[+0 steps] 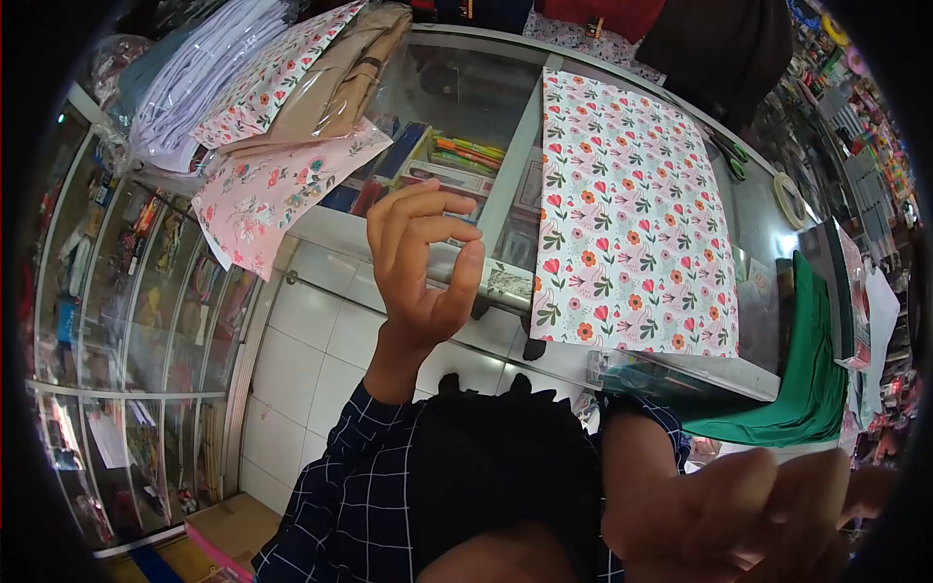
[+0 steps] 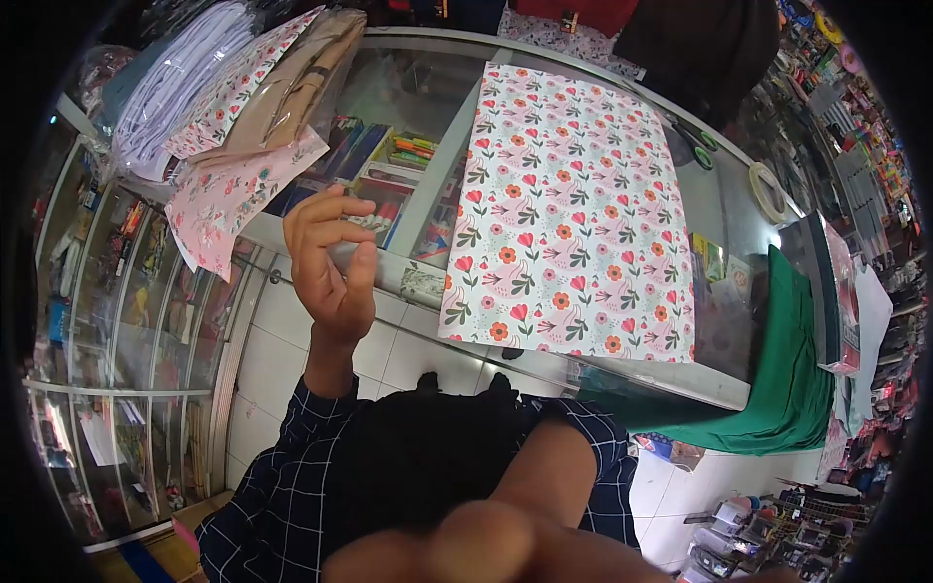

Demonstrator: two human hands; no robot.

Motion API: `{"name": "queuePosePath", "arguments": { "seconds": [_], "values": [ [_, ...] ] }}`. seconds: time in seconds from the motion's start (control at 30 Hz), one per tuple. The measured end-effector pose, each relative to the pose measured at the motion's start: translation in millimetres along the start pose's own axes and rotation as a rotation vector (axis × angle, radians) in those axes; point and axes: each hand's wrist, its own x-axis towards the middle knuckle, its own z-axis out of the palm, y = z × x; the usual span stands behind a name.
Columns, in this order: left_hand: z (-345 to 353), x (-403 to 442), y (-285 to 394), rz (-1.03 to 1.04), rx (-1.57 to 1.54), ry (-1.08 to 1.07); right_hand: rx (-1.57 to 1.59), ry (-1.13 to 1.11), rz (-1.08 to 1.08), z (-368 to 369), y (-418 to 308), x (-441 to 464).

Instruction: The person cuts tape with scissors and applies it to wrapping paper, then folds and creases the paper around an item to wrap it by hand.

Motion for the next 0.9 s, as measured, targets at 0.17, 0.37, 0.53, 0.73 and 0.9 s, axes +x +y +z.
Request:
{"name": "queuePosePath", "arguments": {
  "seconds": [0.17,0.37,0.53,0.73,0.9],
  "values": [
    [2,-1,1,0.023,0.049,0.004,-0.199,-0.153,0.025,-20,-10,7],
    [4,-2,-2,0.039,0.07,0.019,-0.34,-0.245,0.019,-31,-22,9],
    [5,-3,-2,0.042,0.084,0.024,-0.41,-0.28,0.013,-36,-23,13],
    [3,-5,-2,0.034,0.106,0.025,-0.461,-0.31,0.017,-41,-25,17],
    [4,-5,-2,0.039,0.125,0.03,-0.468,-0.369,0.103,-45,-30,18]
  ]
}}
